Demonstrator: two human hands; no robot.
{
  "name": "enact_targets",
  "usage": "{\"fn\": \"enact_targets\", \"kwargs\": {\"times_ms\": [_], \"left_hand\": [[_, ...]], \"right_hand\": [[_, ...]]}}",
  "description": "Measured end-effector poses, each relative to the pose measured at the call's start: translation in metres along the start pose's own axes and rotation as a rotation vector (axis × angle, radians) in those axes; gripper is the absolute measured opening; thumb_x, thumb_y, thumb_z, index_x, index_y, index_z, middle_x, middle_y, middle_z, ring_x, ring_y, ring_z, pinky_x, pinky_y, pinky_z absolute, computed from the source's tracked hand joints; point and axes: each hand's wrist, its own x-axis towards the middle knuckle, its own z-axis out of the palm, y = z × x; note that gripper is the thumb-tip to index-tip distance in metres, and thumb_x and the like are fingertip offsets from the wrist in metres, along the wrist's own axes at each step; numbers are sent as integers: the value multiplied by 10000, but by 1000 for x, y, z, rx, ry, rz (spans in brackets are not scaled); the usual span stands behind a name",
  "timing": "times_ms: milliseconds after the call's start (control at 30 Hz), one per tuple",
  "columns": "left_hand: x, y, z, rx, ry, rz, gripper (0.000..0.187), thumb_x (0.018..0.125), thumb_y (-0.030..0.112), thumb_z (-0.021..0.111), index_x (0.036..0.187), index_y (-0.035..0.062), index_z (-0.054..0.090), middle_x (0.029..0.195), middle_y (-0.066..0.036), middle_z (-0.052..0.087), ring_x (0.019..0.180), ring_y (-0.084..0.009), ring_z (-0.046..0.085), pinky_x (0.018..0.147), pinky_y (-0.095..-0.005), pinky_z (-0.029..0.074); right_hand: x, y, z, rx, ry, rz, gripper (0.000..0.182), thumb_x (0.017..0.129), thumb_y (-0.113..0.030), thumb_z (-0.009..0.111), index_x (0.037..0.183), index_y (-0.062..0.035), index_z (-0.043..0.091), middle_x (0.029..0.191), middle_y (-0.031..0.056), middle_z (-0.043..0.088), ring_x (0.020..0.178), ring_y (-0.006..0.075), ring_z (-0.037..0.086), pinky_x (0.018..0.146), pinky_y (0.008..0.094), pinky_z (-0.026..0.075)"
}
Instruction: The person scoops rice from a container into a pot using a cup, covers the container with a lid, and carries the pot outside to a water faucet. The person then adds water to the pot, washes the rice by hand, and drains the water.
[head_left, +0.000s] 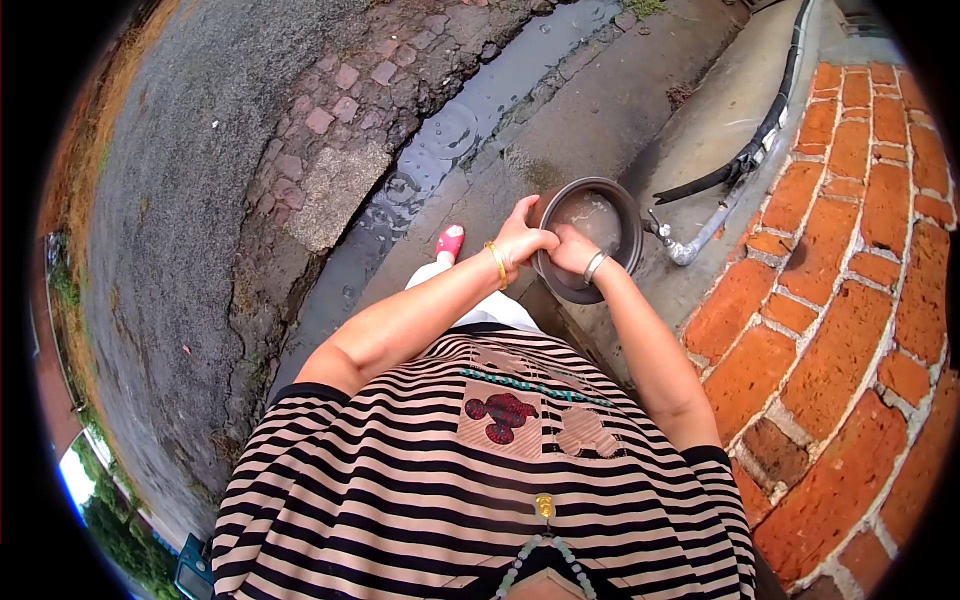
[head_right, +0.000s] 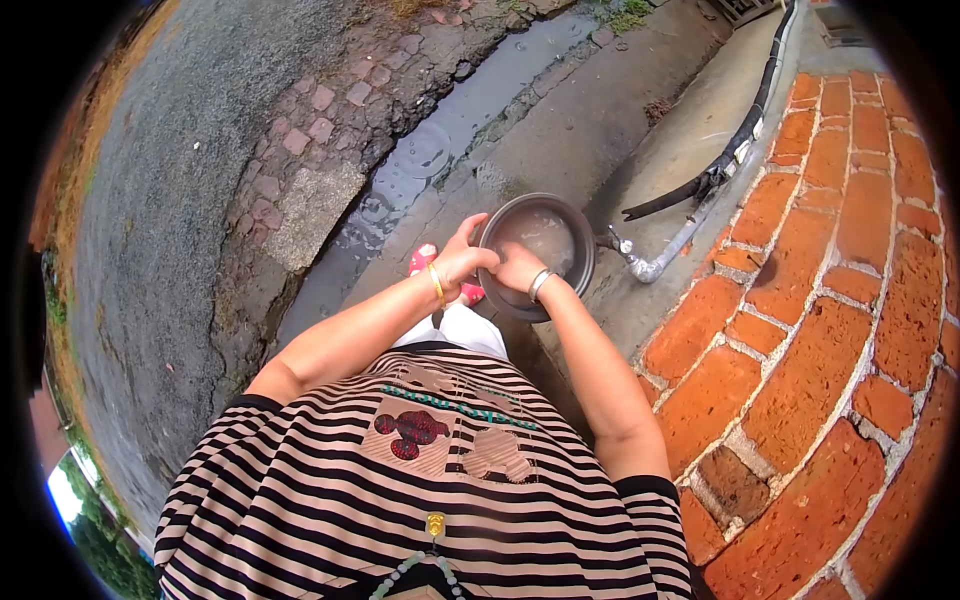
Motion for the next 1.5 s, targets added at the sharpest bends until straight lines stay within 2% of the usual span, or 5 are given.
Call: {"fn": "enact_targets", "kwargs": {"times_ms": [733,933,1167,1300,1500], "left_hand": [[3,9,5,3,19,43,895,556,44,648,1372,131,292,719,-45,553,508,-126,495,407,-262,328],[-1,13,8,-8,66,36,892,555,43,660,1366,136,302,725,-39,556,521,-124,501,412,-261,323],[4,4,1,32,35,-8,887,578,-20,645,1380,112,289,903,-84,548,705,-160,565,516,-269,432],[1,2,-2,-29,-4,17,891,587,-29,635,1389,103,269,912,-100,551,722,-177,577,568,-284,466],[-3,9,3,-2,-45,-3,903,598,-21,628,1401,110,235,922,-106,549,727,-179,582,573,-298,471]], "right_hand": [[10,13,-28,-688,665,-216,159,778,-194,552,844,-89,650,854,153,606,979,324,568,772,464,476],[-7,-13,-32,-513,226,260,336,765,-298,585,1005,-64,611,962,222,628,941,366,595,813,456,474],[-4,-5,-12,-45,-86,69,340,760,-224,559,1029,-28,632,981,226,642,965,331,615,839,379,465],[-10,-14,-20,98,-129,-129,259,755,-146,579,964,-2,630,884,172,656,875,227,622,788,336,468],[-14,-21,-31,-220,183,-130,200,820,-197,538,878,-26,625,839,229,626,812,400,597,701,434,475]]}}
